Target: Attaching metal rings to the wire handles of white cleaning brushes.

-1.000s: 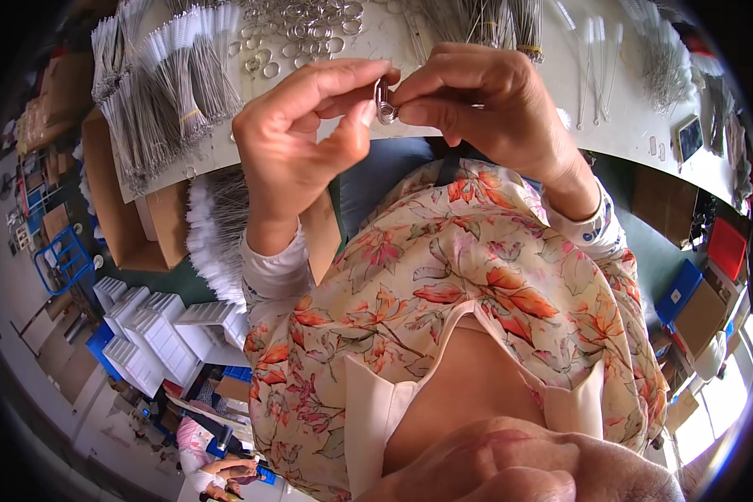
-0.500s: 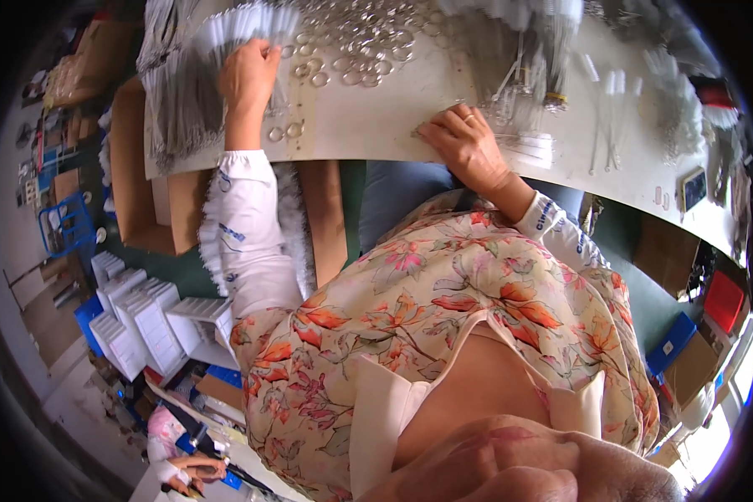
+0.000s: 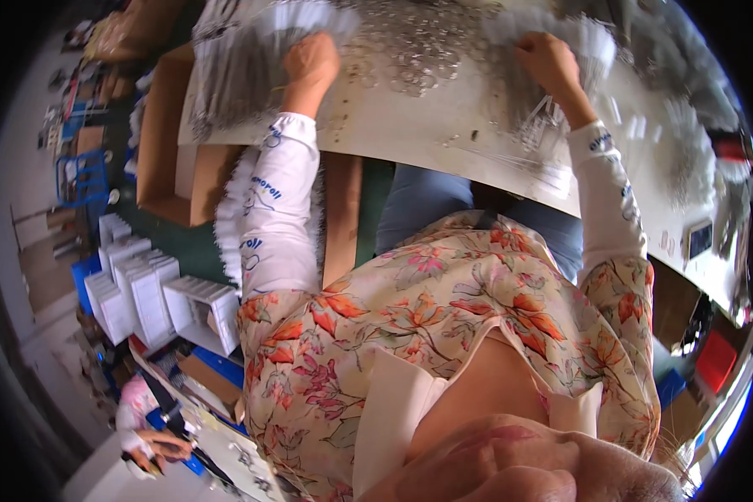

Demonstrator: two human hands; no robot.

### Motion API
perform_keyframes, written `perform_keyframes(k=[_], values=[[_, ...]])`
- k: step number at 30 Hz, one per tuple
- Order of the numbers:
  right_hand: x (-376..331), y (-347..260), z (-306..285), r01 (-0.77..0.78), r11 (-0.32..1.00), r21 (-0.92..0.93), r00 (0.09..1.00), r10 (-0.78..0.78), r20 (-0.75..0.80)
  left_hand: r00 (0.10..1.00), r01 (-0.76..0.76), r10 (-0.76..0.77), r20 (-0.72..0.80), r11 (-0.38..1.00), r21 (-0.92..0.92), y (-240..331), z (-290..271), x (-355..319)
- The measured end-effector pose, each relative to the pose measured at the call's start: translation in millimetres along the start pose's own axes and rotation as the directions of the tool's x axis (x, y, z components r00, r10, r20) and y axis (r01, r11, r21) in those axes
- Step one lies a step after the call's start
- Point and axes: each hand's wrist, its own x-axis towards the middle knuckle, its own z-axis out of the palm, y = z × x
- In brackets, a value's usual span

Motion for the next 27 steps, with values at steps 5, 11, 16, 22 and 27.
perform_keyframes(k=[5, 11, 16, 22, 27], values=[[-6.0, -15.7, -2.2, -0.002, 0.998, -0.066, 0.999, 0.004, 0.036, 0.999, -0.029, 0.033, 0.040, 0.995, -0.100, -12.1, -11.4, -18.1], [-5.8, 1.5, 2.0, -0.015, 0.993, -0.120, 0.998, 0.008, -0.056, 0.913, -0.082, -0.249, -0.323, 0.665, -0.743, -30.2, -59.1, -4.7], [-8.4, -24.2, 8.0, -0.066, 0.996, 0.061, 0.995, 0.070, -0.067, 0.989, 0.093, -0.090, -0.118, 0.996, 0.018, -226.7, 17.7, 47.1], [-27.8, -21.0, 6.9, 0.039, 0.914, 0.404, 0.948, 0.094, -0.303, 0.974, 0.220, -0.227, 0.026, 0.902, -0.371, -253.1, 40.3, 46.7], [-42.0, -39.3, -23.2, 0.256, 0.698, 0.668, 0.859, 0.152, -0.489, 0.982, 0.155, -0.182, -0.053, 0.931, -0.330, -265.6, 36.7, 42.4]])
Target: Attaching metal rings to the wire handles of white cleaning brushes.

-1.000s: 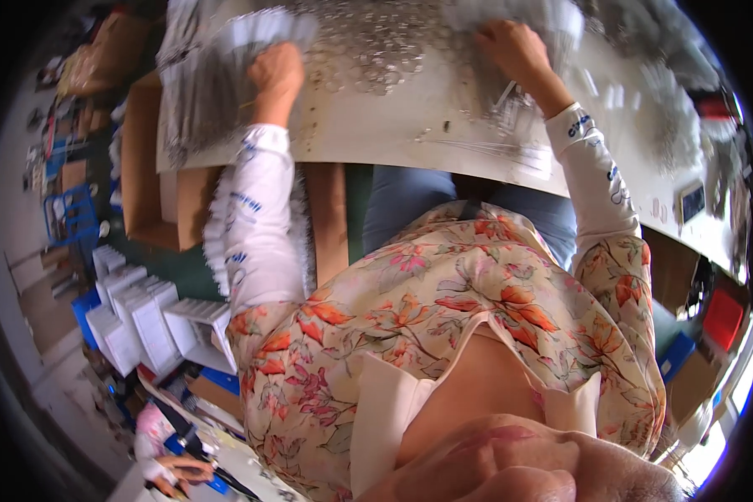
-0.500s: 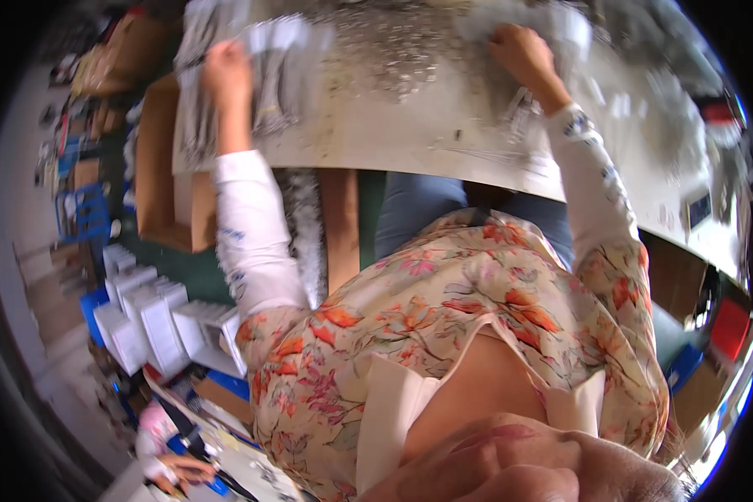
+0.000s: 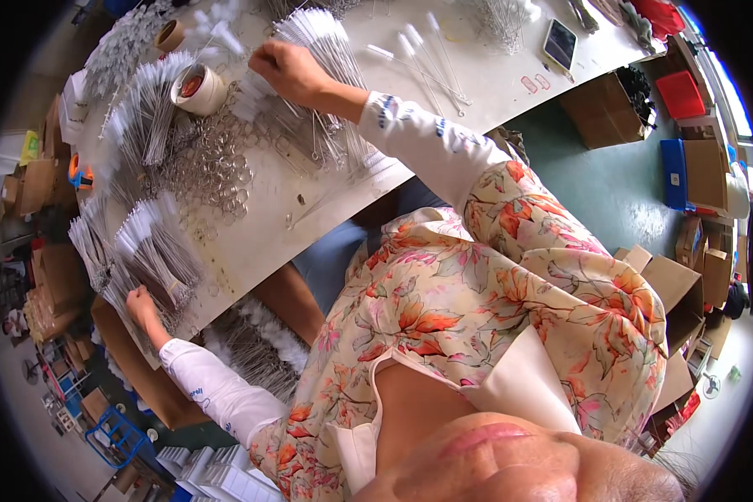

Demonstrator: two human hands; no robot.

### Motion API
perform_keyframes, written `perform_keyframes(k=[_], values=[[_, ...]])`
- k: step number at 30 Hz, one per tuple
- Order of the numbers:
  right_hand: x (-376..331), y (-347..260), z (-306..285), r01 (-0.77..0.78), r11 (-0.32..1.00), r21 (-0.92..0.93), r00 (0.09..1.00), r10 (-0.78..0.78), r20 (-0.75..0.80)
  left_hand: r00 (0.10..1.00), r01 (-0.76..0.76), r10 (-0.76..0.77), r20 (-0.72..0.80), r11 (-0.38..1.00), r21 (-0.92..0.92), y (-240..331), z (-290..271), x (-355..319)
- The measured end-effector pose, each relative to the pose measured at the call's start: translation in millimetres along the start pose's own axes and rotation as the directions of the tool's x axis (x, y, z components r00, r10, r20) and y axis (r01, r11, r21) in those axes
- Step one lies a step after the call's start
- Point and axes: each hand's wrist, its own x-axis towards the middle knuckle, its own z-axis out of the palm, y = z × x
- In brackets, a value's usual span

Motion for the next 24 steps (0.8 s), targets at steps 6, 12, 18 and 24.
perform_keyframes(k=[6, 12, 18, 24], values=[[10.0, 2.4, -146.2, 0.041, 0.991, -0.124, 0.937, -0.081, -0.339, 0.991, 0.130, -0.121, 0.058, 0.968, -0.212, 30.2, -25.8, -35.0], [-27.9, 103.9, -240.6, -0.268, 0.390, -0.881, 0.931, 0.341, -0.132, 0.944, -0.158, 0.035, -0.329, 0.921, -0.355, 70.7, -38.2, -45.2], [-7.2, 120.1, -262.4, -0.064, 0.392, -0.918, 0.943, 0.325, 0.073, 0.959, -0.064, -0.141, -0.245, 0.736, -0.674, 165.8, -77.3, -110.0], [30.7, 121.9, -368.3, -0.238, 0.585, -0.775, 0.971, 0.131, -0.199, 0.992, -0.011, -0.094, -0.089, 0.621, -0.784, 166.7, -83.4, -137.3]])
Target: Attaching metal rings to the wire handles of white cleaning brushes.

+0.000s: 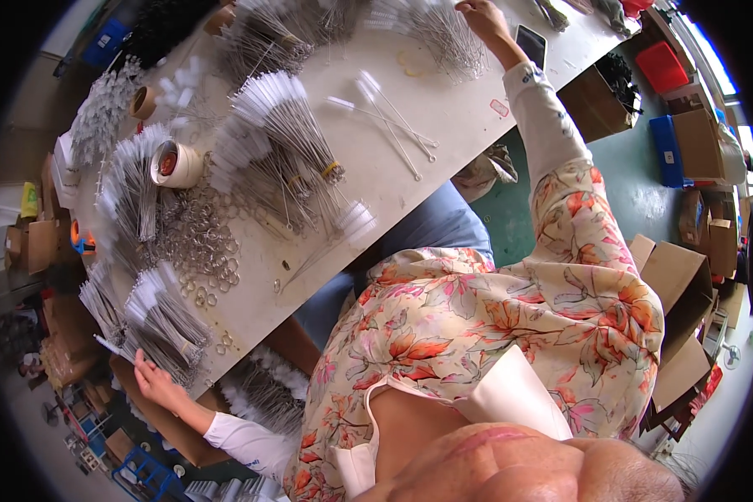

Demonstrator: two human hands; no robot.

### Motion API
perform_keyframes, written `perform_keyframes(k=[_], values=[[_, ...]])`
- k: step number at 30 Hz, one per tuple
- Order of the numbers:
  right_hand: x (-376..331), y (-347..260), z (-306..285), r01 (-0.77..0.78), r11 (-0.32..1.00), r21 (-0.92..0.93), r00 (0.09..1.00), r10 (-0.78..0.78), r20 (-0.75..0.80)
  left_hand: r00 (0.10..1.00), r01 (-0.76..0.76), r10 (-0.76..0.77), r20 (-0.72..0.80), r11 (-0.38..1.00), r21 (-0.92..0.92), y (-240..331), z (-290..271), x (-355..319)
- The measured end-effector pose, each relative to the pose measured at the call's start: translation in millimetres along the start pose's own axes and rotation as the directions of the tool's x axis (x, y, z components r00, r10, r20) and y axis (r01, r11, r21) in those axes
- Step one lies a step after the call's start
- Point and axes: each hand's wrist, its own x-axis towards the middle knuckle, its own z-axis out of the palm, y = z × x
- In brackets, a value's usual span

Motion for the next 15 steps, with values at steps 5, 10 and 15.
perform_keyframes(k=[5, 10, 15], values=[[5.9, -12.9, -13.3, -0.296, 0.943, -0.149, 0.949, 0.273, -0.156, 0.986, 0.081, -0.051, 0.159, 0.979, -0.185, 7.1, 43.5, -36.2], [25.7, 35.2, -7.7, -0.247, 0.947, -0.206, 0.965, 0.222, -0.137, 0.955, -0.024, 0.089, 0.283, 0.975, -0.223, 0.9, 69.8, -52.5], [-15.9, -98.3, -60.8, 0.400, 0.916, 0.029, 0.742, -0.305, -0.598, 0.901, 0.011, 0.042, 0.432, 0.993, -0.121, 73.7, 114.1, -121.8]])
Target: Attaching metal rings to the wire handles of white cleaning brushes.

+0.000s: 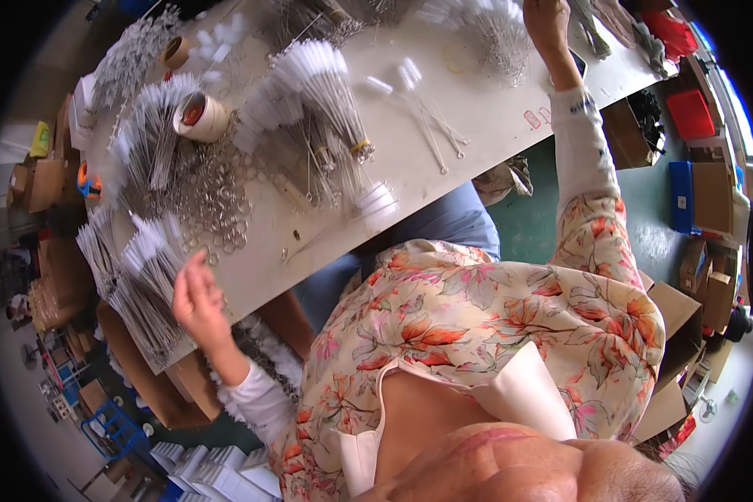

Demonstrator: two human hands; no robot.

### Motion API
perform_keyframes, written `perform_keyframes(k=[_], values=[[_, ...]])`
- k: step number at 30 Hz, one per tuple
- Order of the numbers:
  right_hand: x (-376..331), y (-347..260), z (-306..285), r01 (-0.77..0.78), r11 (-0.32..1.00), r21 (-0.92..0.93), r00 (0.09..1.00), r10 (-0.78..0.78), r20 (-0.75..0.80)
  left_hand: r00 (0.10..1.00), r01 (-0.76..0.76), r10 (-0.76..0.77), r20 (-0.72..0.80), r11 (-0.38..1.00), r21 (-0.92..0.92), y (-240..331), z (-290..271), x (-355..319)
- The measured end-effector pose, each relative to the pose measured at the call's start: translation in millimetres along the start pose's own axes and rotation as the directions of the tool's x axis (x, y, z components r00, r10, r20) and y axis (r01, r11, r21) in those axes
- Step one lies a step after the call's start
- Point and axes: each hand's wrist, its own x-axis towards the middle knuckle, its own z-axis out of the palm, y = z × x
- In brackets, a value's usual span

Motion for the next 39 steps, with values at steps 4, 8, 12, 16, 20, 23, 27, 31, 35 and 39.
perform_keyframes(k=[4, 8, 12, 16, 20, 23, 27, 31, 35, 39], values=[[-57.7, -114.7, 14.6, -0.381, 0.549, 0.744, 0.898, 0.026, 0.440, 0.901, -0.321, 0.344, 0.264, 0.938, -0.130, 20.9, 89.3, -9.6], [-101.1, -266.3, 0.0, -0.706, 0.118, 0.699, 0.683, -0.149, 0.715, 0.789, -0.585, 0.579, 0.207, 0.810, -0.037, 20.6, 140.2, 4.7], [-104.3, -274.2, -14.0, -0.527, 0.217, 0.822, 0.822, -0.115, 0.557, 0.509, -0.854, 0.857, 0.080, 0.491, 0.171, 25.3, 127.3, 10.4], [-129.7, -257.1, 9.9, -0.841, 0.009, 0.541, 0.541, -0.015, 0.841, 0.507, -0.862, 0.855, 0.112, 0.505, 0.050, 13.6, 109.8, -4.7], [-138.8, -278.1, 16.0, -0.763, -0.624, 0.171, 0.330, -0.148, 0.932, 0.461, -0.885, 0.886, 0.040, 0.457, 0.089, -16.5, 131.2, -13.8], [-124.7, -276.2, 17.2, -0.703, -0.699, 0.135, 0.387, -0.216, 0.896, 0.450, -0.892, 0.857, 0.250, 0.416, 0.178, -4.1, 106.5, -15.4], [-106.2, -281.0, -5.8, -0.952, -0.036, 0.303, 0.302, -0.250, 0.920, 0.592, -0.798, 0.803, 0.073, 0.596, -0.086, 25.3, 50.9, 8.9], [-117.1, -309.4, -10.8, -0.760, 0.416, 0.499, 0.377, -0.343, 0.860, 0.503, -0.647, 0.703, 0.503, 0.692, -0.320, 30.2, 71.1, 1.0], [-108.7, -302.6, -20.1, -0.749, 0.432, 0.502, 0.355, -0.376, 0.856, 0.699, -0.372, 0.545, 0.462, 0.830, -0.416, 8.6, 55.6, -1.0], [-106.0, -296.0, -25.8, -0.846, 0.400, 0.352, 0.181, -0.404, 0.896, 0.771, -0.506, 0.560, 0.303, 0.828, -0.243, 2.6, 57.8, -15.7]])
